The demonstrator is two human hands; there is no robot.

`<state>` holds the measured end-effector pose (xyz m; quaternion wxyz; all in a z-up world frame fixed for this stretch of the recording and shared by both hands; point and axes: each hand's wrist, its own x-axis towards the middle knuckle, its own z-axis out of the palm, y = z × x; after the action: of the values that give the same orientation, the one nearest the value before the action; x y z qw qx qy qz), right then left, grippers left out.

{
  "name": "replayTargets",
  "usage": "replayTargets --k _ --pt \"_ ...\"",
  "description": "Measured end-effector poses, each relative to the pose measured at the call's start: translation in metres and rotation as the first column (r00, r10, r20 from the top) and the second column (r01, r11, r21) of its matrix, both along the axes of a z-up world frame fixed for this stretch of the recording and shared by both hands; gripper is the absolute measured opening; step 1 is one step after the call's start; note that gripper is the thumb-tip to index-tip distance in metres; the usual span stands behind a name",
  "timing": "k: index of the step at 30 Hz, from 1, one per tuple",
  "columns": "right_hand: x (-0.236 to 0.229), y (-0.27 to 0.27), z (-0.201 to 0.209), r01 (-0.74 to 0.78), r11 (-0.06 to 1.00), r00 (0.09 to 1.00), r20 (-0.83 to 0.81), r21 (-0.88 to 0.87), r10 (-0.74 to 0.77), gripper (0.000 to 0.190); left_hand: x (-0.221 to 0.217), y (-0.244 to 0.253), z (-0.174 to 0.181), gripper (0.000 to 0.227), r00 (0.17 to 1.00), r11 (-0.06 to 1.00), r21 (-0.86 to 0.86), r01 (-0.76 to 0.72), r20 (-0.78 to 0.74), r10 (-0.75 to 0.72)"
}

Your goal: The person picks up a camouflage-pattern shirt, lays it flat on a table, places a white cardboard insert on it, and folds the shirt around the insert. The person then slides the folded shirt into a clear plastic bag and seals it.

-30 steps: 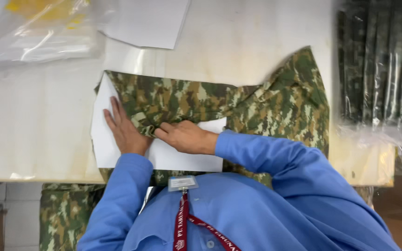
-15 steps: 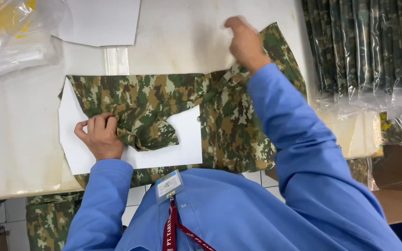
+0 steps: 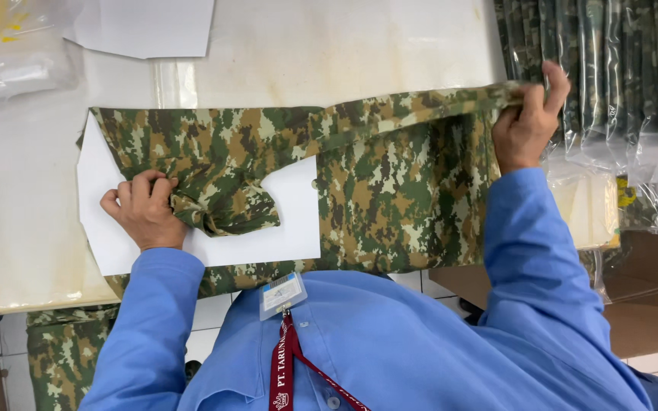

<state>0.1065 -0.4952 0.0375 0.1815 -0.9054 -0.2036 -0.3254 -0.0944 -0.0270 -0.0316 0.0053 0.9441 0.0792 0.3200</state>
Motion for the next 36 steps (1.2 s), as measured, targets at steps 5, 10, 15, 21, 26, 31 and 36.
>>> replayTargets --k 5,10,15,21,26,31,36 --pt "-0.051 -0.040 -0.043 0.057 0.989 0.961 -0.262 -0.135 -0.091 0.013 -0.003 0.001 0.001 0.027 0.999 0.999 -0.006 0.039 -0.033 -0.040" --pt "-0.049 -0.052 -0.050 -0.015 0.995 0.952 -0.306 -0.099 -0.016 0.019 -0.021 0.000 0.016 0.056 0.980 0.993 0.038 0.116 -0.167 -0.108" --pt "-0.036 -0.045 -0.035 0.233 0.927 0.721 -0.587 -0.295 -0.368 0.022 -0.036 -0.008 0.019 0.078 0.970 0.996 -0.059 0.064 -0.231 -0.076" --pt "-0.011 0.021 -0.059 0.028 0.978 0.923 -0.369 -0.209 -0.105 0.045 -0.035 -0.009 0.012 0.045 0.967 0.997 -0.077 0.014 -0.254 -0.033" --pt "0.003 0.030 -0.064 0.080 0.940 0.907 -0.367 -0.333 -0.207 0.057 -0.029 -0.011 0.016 0.052 0.971 0.995 -0.079 -0.057 -0.238 0.036" --pt "0.008 0.026 -0.073 0.070 0.920 0.864 -0.437 -0.385 -0.249 0.061 -0.031 -0.007 0.013 0.054 0.971 0.992 -0.099 -0.079 -0.234 0.054" --pt "-0.024 0.101 -0.038 -0.076 0.992 0.941 -0.335 -0.105 0.037 0.037 -0.034 -0.006 0.009 0.054 0.974 0.979 -0.186 -0.086 -0.220 0.044"
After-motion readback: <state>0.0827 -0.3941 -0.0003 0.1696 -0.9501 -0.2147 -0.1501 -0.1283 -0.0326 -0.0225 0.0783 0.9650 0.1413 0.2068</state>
